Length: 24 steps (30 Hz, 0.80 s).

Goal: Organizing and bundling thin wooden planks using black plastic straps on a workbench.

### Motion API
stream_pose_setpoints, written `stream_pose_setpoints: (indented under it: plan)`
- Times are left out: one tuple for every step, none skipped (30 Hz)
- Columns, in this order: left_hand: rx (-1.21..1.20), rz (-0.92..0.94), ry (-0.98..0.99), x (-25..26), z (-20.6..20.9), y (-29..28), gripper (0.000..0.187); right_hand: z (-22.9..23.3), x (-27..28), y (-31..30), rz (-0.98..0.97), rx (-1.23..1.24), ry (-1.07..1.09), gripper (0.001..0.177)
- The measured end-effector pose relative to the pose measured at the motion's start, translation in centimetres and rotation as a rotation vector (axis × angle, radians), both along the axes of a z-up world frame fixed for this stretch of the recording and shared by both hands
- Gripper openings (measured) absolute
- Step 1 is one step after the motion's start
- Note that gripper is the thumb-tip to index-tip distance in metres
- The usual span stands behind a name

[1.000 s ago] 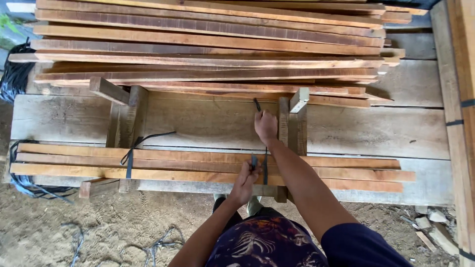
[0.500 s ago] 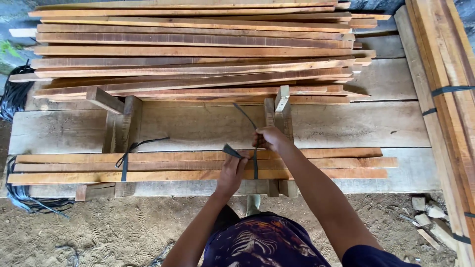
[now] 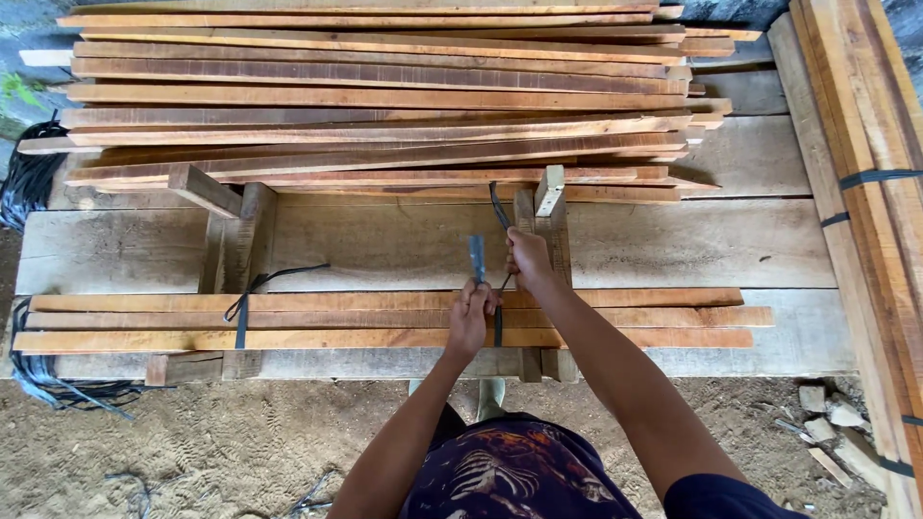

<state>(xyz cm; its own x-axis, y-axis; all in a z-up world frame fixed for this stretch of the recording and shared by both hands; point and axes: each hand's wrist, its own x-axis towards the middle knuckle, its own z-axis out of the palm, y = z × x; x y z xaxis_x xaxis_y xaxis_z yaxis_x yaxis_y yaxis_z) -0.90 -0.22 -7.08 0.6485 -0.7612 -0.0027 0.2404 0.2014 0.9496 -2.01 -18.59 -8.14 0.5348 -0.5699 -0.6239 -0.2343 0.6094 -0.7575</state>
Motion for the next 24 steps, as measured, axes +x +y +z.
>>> stream_pose_setpoints:
  plan:
    - [0.005,0.002,0.001,0.1,0.2,0.0,0.03,-4.6,1.2,-1.5,0.002,0.005,0.001,0.03]
    - [-0.001,0.001,-0.061,0.1,0.3,0.1,0.033,-9.2,2.2,-3.0,-0.093,-0.036,0.099,0.03]
    - [-0.007,0.0,-0.122,0.2,0.3,0.1,0.035,-13.9,3.1,-4.5,-0.188,-0.077,0.196,0.032]
    - [-0.007,-0.002,-0.117,0.1,0.4,-0.1,0.035,-10.3,3.1,-3.3,-0.19,-0.078,0.202,0.032]
    - [0.001,-0.003,-0.134,0.1,0.4,-0.2,0.036,-6.8,3.1,-2.1,-0.2,-0.136,0.27,0.032]
    - [0.013,-0.001,-0.153,0.2,0.4,0.0,0.037,-3.3,3.4,-0.5,-0.206,-0.19,0.336,0.031]
    - [0.017,0.0,-0.149,0.3,0.7,0.3,0.037,-5.6,3.5,-0.4,-0.203,-0.187,0.34,0.031]
    - [0.026,-0.003,-0.164,0.2,1.1,0.3,0.039,-7.9,3.6,-0.5,-0.19,-0.287,0.381,0.034]
    - [0.036,-0.007,-0.178,0.3,1.5,0.3,0.041,-10.3,3.6,-0.6,-0.176,-0.386,0.422,0.039]
    - [0.039,-0.003,-0.176,0.4,1.1,0.4,0.041,-9.5,3.9,-0.2,-0.17,-0.385,0.423,0.039]
    - [0.079,-0.012,-0.192,0.6,0.8,0.4,0.041,-8.8,4.2,0.2,-0.091,-0.381,0.422,0.036]
    - [0.124,-0.022,-0.206,0.6,0.5,0.6,0.042,-8.1,4.3,0.7,-0.011,-0.372,0.423,0.036]
    - [0.131,-0.02,-0.201,0.7,2.2,0.8,0.042,-7.7,4.7,1.1,-0.006,-0.367,0.427,0.036]
    - [0.107,-0.021,-0.188,0.6,3.8,0.7,0.042,-7.4,4.7,1.2,0.076,-0.405,0.431,0.042]
    - [0.083,-0.021,-0.176,0.6,5.4,0.7,0.043,-7.0,4.8,1.3,0.158,-0.442,0.434,0.048]
    - [0.09,-0.02,-0.168,0.6,4.8,0.7,0.043,-9.9,4.7,1.1,0.163,-0.435,0.441,0.048]
    - [0.116,-0.034,-0.167,0.7,4.3,0.7,0.041,-12.7,4.7,1.0,0.501,-0.982,0.55,0.034]
    - [0.145,-0.049,-0.158,0.4,3.7,0.8,0.04,-15.7,4.1,1.0,0.856,-1.525,0.63,0.032]
    - [0.154,-0.049,-0.142,0.2,3.8,0.9,0.04,-14.8,4.0,1.7,0.872,-1.513,0.635,0.032]
    - [0.164,-0.052,-0.169,0.5,3.8,0.9,0.038,-13.8,4.4,2.2,0.709,-1.155,0.634,0.038]
    - [0.174,-0.055,-0.196,0.6,3.9,0.9,0.037,-12.8,4.8,2.8,0.54,-0.8,0.621,0.051]
    - [0.18,-0.049,-0.191,0.9,3.8,0.7,0.037,-11.6,5.3,3.0,0.55,-0.796,0.621,0.051]
    - [0.189,-0.052,-0.201,1.0,3.8,0.5,0.039,-10.3,5.6,3.4,0.502,-0.745,0.576,0.052]
    - [0.195,-0.061,-0.21,0.6,3.7,0.5,0.04,-9.0,5.4,3.8,0.45,-0.693,0.535,0.053]
